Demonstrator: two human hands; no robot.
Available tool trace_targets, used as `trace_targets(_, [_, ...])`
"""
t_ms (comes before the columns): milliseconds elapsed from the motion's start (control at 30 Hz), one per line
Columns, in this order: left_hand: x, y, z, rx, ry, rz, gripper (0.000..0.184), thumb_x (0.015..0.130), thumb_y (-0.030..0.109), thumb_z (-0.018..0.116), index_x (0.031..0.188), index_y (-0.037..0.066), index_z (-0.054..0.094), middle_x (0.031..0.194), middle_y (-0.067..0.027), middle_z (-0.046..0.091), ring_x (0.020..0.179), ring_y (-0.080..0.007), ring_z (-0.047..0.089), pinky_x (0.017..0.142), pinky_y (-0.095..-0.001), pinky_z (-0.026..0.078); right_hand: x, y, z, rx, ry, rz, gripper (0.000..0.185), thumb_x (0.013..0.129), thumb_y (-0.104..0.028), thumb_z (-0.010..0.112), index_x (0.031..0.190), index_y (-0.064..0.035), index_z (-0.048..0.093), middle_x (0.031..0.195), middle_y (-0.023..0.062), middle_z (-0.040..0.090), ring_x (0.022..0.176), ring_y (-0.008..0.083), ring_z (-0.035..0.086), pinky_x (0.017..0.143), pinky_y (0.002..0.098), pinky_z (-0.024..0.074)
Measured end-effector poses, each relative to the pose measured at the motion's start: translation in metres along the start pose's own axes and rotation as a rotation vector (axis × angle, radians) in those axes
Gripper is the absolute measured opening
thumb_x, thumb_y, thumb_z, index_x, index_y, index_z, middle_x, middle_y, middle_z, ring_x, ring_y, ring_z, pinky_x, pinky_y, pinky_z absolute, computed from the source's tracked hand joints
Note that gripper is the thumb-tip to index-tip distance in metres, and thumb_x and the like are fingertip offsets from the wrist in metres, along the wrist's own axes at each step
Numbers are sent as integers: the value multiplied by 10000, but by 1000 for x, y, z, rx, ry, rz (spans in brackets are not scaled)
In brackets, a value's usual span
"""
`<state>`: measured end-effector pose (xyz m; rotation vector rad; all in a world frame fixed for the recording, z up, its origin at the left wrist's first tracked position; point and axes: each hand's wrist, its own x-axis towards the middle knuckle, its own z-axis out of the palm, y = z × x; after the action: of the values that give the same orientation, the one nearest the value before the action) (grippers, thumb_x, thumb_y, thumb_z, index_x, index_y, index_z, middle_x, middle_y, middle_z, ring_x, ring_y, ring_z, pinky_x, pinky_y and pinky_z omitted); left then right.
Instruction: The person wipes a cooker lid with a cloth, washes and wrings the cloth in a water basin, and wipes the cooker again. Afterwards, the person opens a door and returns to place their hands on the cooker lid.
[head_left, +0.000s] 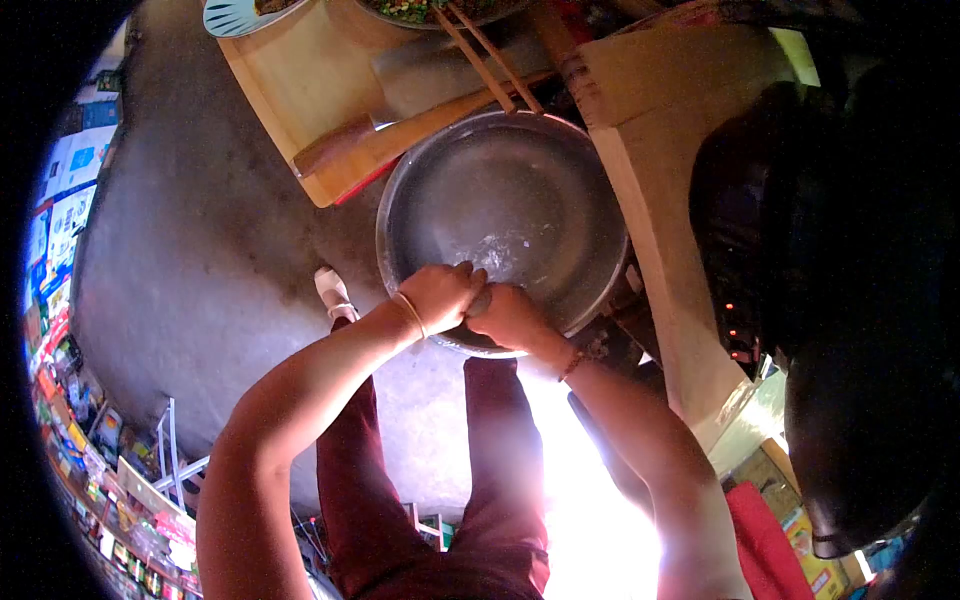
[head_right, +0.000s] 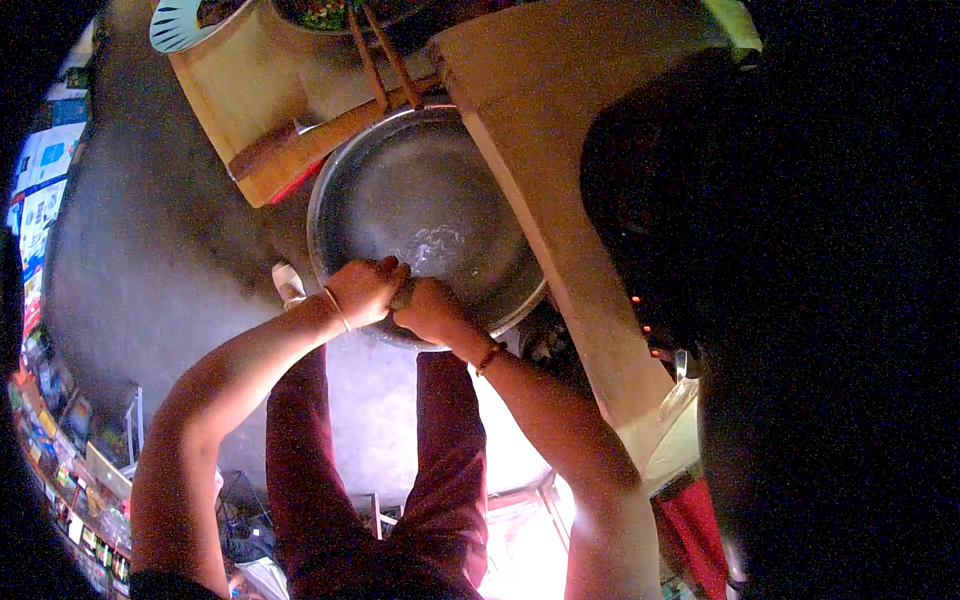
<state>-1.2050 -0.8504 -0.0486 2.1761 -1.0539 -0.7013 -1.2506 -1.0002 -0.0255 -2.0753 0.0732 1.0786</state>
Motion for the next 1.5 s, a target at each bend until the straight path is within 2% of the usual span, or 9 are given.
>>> trace_targets(167, [2,-11,38,-157,32,-115,108,665,113,582,662,6,569,686,-180,616,611,-270,623,522,-403,483,-9,-4,-10,-377,201,-161,236,767,-152,551,963,-22,568,825,213,627,724,367,623,624,460,491])
trace_targets(300, [6,-5,-2,-670,-751,-609,277,631,202,673,787,-8,583,657,-125,577,483,-168,527,499,-330,457,-15,-5,-11,-484,202,-274,271,768,-187,582,996,-43,551,782,193,610,723,370,618,628,460,493])
trace_targets(367, [0,4,-8,-807,-369,-617,567,640,179,691,1118,-26,466,761,-149,596,546,-191,565,532,-316,468,-11,14,7,-286,336,-269,260,765,-197,601,976,-53,553,731,158,591,643,314,609,561,423,491])
trace_targets(433, [-14,11,-3,-261,171,-180,703,685,99,655,1289,10,305,1108,-184,529,1077,-273,509,914,-370,410,-15,19,6,-87,473,-257,251,761,-206,620,956,-62,555,680,122,573,563,258,599,494,387,488])
trace_targets(533, [-22,27,-47,81,45,119,656,688,132,652,1279,36,384,1229,-141,445,1158,-305,432,982,-434,342,-31,12,-4,1457,-243,657,224,780,-205,612,893,-27,537,579,19,465,380,69,380,283,209,298])
trace_targets(700, [-17,30,-65,208,292,734,385,764,213,544,1117,62,527,1054,-55,537,997,-212,520,854,-354,447,-58,-20,0,1960,-1003,276,260,826,-193,566,792,54,493,570,58,459,350,66,375,264,183,302])
trace_targets(1100, [-5,102,-99,368,-77,366,186,739,191,543,877,73,580,872,-102,585,802,-260,603,636,-356,525,-108,-80,-37,836,-73,284,174,725,-176,649,673,-85,510,489,6,445,363,82,390,284,232,273])
trace_targets(1267, [-23,149,-132,267,-75,134,227,772,166,507,956,41,554,828,-172,598,733,-367,614,632,-440,513,-146,-119,-52,-127,372,88,357,692,-222,653,961,9,613,800,204,646,694,301,647,648,384,510])
trace_targets(1500, [-37,204,-194,114,-52,-5,215,701,138,558,887,41,604,825,-224,623,792,-391,607,696,-472,488,-225,-204,-91,-79,445,142,266,720,-156,550,920,-4,634,848,232,634,780,364,630,699,436,505])
